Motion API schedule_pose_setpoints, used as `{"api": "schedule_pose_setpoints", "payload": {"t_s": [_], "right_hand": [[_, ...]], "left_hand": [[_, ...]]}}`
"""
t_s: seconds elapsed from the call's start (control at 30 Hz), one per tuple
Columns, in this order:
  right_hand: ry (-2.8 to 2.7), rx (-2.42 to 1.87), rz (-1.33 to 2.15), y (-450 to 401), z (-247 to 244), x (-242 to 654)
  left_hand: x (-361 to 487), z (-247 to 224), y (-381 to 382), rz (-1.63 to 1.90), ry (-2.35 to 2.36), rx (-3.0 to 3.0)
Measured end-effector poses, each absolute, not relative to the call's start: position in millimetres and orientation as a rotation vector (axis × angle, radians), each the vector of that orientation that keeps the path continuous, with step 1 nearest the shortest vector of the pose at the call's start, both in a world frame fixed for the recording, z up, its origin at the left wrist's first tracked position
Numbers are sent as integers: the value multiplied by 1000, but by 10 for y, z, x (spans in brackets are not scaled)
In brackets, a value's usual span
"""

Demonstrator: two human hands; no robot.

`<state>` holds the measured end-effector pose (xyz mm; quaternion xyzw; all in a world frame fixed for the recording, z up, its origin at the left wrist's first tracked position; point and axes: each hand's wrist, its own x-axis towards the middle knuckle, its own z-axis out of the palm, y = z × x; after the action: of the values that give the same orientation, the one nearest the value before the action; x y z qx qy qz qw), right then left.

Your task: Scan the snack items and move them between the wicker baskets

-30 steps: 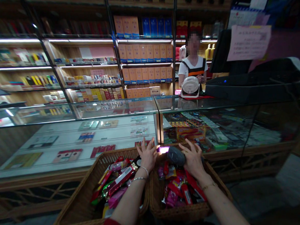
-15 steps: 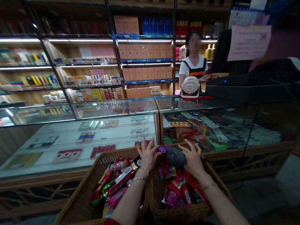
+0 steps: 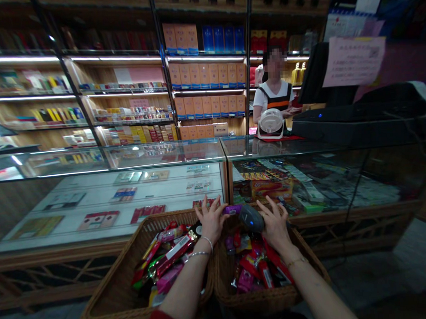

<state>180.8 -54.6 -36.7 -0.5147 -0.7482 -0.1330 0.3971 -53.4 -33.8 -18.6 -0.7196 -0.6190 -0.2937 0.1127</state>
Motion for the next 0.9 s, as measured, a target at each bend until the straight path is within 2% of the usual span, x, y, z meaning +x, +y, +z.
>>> {"api": "schedule_pose_setpoints", "payload": {"t_s": [0.63, 0.9], "right_hand": [[-1865, -1279, -436, -499, -128, 1760], [-1842, -1269, -476, -563, -11, 1456]], "left_hand": [[-577, 190, -439, -870, -1740, -2070], [-995, 348, -649, -851, -1781, -1993]]}}
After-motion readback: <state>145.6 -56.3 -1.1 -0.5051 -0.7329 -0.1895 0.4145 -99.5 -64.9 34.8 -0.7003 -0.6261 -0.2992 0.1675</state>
